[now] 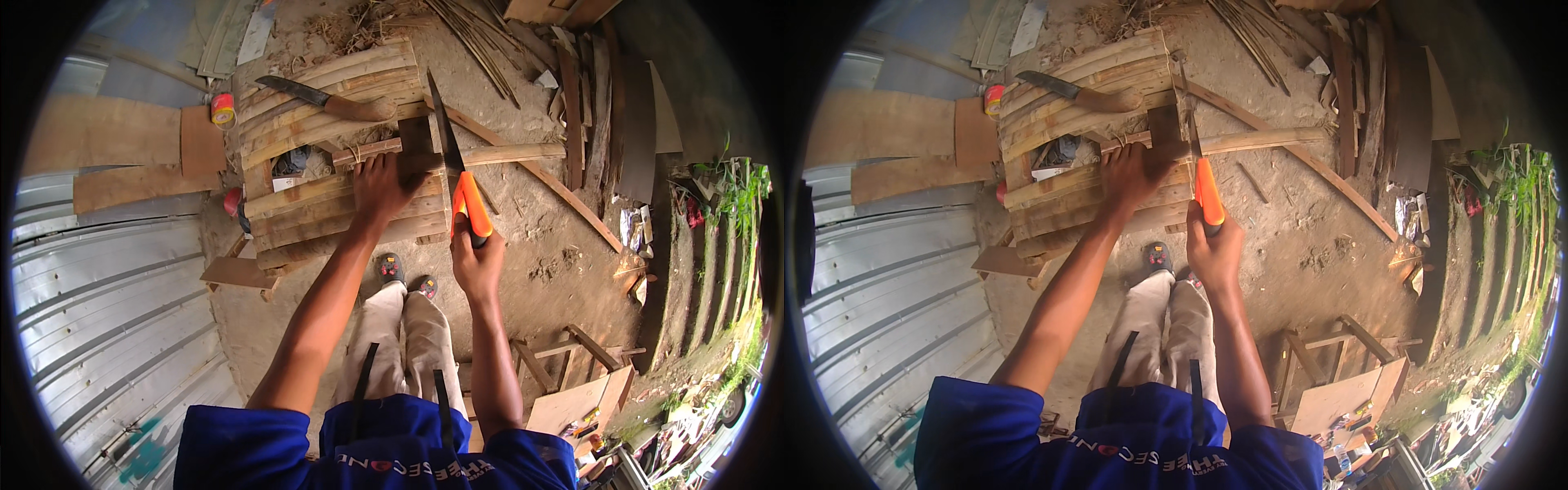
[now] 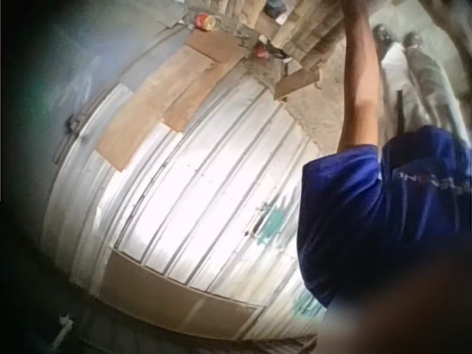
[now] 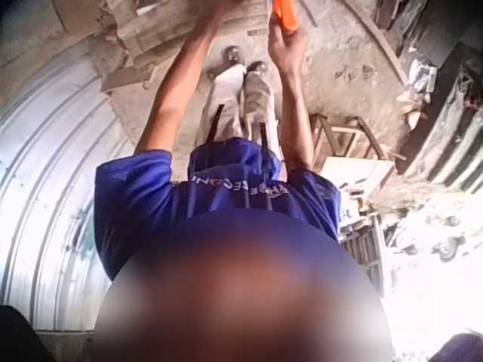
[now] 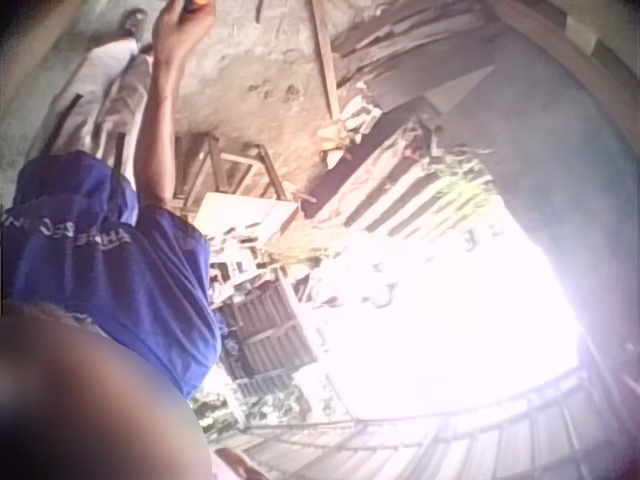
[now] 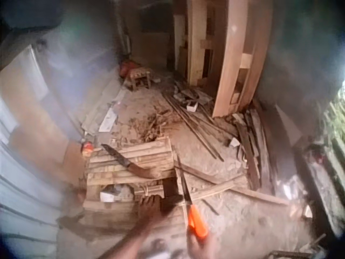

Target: The person uses a hand saw to cut a small wooden stick placed on a wooden pallet. After cutting, the person picks up a knife and scrapes the cut piece of wood.

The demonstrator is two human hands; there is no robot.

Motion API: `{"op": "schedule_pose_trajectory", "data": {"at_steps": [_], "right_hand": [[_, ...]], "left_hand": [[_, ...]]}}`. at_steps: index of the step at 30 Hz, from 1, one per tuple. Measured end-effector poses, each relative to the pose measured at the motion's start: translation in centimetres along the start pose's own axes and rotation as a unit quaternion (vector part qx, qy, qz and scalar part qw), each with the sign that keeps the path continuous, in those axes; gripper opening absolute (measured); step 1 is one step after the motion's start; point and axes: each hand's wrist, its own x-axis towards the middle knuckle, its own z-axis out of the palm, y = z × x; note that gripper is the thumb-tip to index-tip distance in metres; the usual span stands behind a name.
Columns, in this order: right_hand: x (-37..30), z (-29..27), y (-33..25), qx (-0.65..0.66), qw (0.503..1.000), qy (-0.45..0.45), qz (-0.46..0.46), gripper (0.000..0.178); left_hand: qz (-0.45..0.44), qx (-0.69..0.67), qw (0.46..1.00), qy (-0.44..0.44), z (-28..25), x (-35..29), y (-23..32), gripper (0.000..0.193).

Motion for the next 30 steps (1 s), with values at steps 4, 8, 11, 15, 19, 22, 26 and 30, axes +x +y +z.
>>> {"op": "schedule_pose_trajectory", "data": {"at_steps": [4,8,11,15,19,22,26,30], "right_hand": [[-0.7,-0.5,0.1,-0.015,1.0,-0.015,-0.02,0.021],[-2.2,-0.8,1.4,0.012,0.999,-0.036,0.001,0.016],[-3.6,-0.8,2.5,0.012,0.998,-0.028,0.061,0.013],[-4.5,-1.0,3.0,0.02,1.0,-0.019,-0.011,0.013],[-3.9,-1.4,3.0,0.003,0.998,-0.016,-0.062,0.014],[-3.5,-1.5,3.2,-0.002,0.999,-0.02,-0.037,0.014],[-3.9,-1.2,3.2,-0.009,0.997,-0.025,-0.067,0.016],[-4.0,-1.1,3.2,0.009,1.0,-0.008,-0.026,0.022]], "left_hand": [[-0.022,-0.017,0.999,-0.03,-0.6,-0.3,0.1,0.043],[-0.079,-0.082,0.979,-0.169,-1.5,-0.1,-0.9,0.034],[-0.059,-0.102,0.985,-0.123,-1.6,-1.3,-0.7,0.032],[-0.008,0.005,0.999,0.05,-1.0,-3.8,1.3,0.037],[-0.008,0.02,0.998,0.051,-1.6,-3.7,1.7,0.037],[-0.116,-0.125,0.982,-0.079,-2.1,-0.5,0.5,0.043],[-0.205,-0.053,0.955,-0.208,-1.8,2.9,-0.8,0.065],[-0.186,-0.057,0.958,-0.21,-1.2,2.9,-1.1,0.067]]}}
